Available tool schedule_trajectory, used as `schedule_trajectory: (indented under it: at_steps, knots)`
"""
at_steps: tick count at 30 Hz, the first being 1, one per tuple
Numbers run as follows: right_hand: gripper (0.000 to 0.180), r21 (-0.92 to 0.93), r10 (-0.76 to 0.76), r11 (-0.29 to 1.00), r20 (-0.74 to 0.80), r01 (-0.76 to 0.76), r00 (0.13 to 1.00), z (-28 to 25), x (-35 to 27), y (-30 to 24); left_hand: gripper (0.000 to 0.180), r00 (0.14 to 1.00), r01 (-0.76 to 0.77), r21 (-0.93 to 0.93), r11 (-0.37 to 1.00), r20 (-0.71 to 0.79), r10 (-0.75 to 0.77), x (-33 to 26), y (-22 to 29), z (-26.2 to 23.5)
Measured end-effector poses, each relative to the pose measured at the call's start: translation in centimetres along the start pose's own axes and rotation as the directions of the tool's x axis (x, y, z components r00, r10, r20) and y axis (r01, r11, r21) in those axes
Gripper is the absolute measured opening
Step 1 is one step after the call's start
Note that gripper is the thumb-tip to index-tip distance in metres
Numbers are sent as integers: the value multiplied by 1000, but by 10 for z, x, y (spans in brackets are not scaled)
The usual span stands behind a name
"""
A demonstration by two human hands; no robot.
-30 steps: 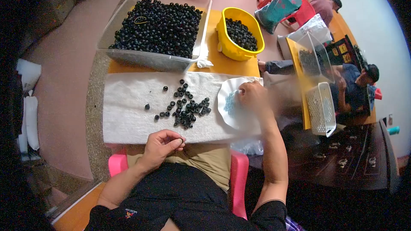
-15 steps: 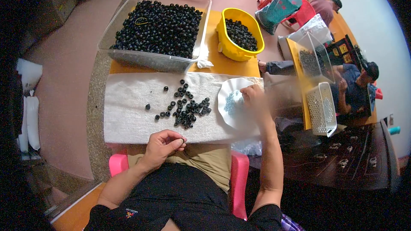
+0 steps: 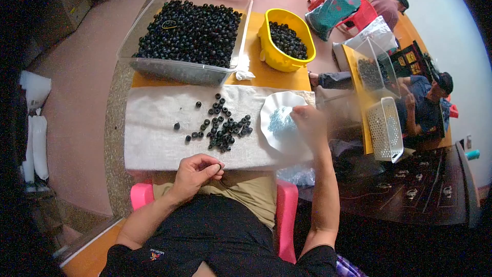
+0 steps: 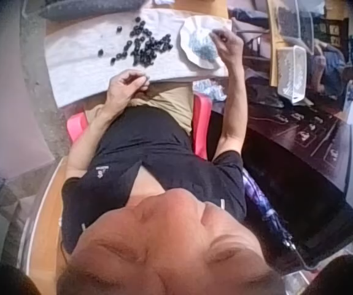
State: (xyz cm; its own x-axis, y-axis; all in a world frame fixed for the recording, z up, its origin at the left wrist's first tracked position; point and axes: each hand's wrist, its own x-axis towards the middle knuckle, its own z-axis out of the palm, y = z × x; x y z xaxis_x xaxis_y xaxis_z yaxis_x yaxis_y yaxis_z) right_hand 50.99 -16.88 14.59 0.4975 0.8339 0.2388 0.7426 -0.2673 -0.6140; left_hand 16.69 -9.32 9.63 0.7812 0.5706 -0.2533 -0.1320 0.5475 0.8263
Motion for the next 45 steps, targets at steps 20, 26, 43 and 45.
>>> schedule_trajectory:
  at_steps: [20, 26, 43, 45]
  knots:
    - [9, 628, -73, 646, 616, -434, 784, 68, -99, -111, 16, 989, 79, -124, 989, 135, -62, -2, 2, -2]
    - [15, 574, -119, 691, 690, -439, 714, 68, -102, -97, 16, 984, 120, -212, 970, 156, -88, -5, -2, 0]
    - [38, 385, -361, 901, 417, 198, 834, 82, -100, -126, 15, 999, 22, -210, 978, 49, -12, 7, 7, -13]
    - [38, 416, -330, 898, 412, 147, 849, 80, -100, -131, 14, 999, -7, -179, 984, 39, 14, 7, 6, -16]
